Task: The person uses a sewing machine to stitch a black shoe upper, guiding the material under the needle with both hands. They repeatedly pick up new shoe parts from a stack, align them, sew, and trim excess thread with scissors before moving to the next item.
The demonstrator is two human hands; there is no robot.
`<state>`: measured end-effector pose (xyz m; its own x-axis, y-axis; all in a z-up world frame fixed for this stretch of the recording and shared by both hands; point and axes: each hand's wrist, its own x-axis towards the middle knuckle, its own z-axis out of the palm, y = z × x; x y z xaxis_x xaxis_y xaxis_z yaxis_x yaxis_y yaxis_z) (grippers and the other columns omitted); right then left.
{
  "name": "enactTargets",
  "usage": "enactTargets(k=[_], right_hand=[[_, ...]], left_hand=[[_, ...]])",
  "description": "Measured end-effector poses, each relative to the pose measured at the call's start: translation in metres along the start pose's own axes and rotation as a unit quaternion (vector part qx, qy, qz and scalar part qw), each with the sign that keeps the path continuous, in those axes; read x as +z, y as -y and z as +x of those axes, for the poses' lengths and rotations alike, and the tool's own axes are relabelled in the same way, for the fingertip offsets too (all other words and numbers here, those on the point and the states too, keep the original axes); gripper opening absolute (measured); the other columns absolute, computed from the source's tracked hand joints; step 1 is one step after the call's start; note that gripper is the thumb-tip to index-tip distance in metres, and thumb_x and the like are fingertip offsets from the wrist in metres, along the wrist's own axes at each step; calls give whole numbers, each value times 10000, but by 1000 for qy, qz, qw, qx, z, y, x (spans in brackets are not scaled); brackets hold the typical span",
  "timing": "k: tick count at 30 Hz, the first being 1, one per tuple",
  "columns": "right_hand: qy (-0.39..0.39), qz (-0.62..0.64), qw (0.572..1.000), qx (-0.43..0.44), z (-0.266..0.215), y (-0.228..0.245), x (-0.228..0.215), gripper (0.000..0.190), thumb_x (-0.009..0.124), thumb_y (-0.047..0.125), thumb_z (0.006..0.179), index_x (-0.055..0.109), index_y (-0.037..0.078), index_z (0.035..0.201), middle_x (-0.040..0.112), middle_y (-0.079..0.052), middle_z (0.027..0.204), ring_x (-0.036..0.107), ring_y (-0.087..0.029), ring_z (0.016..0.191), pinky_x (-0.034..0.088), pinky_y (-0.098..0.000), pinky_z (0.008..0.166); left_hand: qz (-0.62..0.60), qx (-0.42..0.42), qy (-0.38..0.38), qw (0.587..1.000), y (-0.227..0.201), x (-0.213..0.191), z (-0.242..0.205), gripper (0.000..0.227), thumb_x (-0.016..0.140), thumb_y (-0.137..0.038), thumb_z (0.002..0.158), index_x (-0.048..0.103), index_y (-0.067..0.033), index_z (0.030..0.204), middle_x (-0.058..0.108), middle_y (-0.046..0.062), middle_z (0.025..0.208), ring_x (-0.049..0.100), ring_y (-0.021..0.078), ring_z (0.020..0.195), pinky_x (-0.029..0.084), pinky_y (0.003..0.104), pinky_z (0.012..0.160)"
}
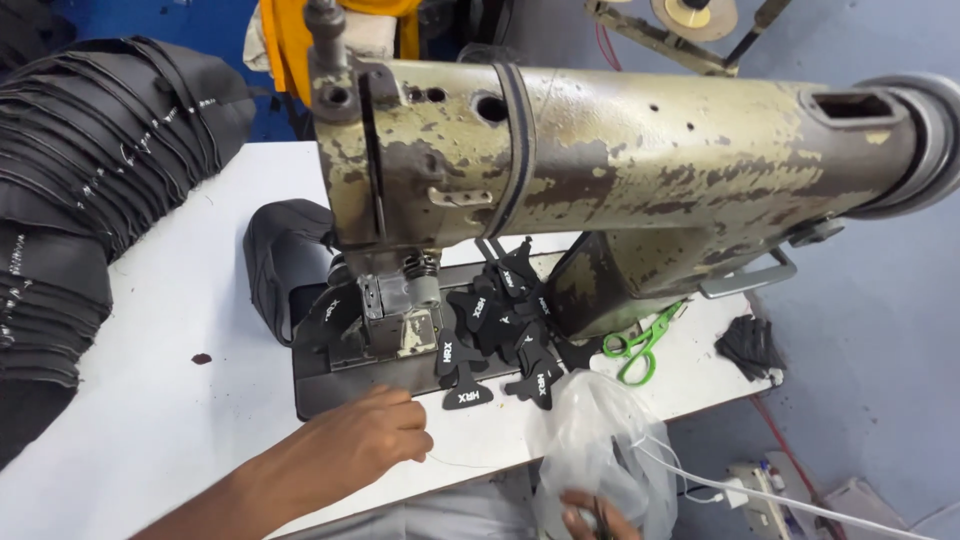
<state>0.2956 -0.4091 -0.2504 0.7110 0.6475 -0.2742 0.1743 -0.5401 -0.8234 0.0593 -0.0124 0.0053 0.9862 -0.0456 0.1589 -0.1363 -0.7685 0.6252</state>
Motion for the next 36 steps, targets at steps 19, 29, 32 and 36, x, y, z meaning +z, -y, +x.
enactTargets(k=[19,29,32,36], right_hand=[[-203,-323,916,122,204,169,-68,676,821,566,817,710,-92,710,703,-288,724,702,-454,760,551,-494,743],[-68,464,868,165,184,161,-84,286,587,290,965,679,36,873,541,3,602,323,-54,414,244,-225,392],[-52,438,892,95,116,197,-52,269,568,288,994,654,45,919,536,9,626,313,-36,395,247,-219,374],[19,465,879,108,83,96,8,297,628,403,873,596,109,895,517,-38,624,411,-108,402,260,-268,312]], left_hand=[[-73,-15,95,993,82,334,-86,358,449,-271,1131,622,-95,872,461,38,771,516,168,709,479,375,742],[-79,45,-26,996,28,162,-40,186,608,-185,1027,681,-82,889,585,60,832,618,213,817,526,379,750],[-35,-55,-113,992,4,79,-17,118,664,-162,921,685,-64,860,627,82,826,655,255,821,541,399,719],[-49,-221,-261,938,8,24,11,84,722,-144,875,707,-67,844,670,79,803,690,274,698,531,391,593]])
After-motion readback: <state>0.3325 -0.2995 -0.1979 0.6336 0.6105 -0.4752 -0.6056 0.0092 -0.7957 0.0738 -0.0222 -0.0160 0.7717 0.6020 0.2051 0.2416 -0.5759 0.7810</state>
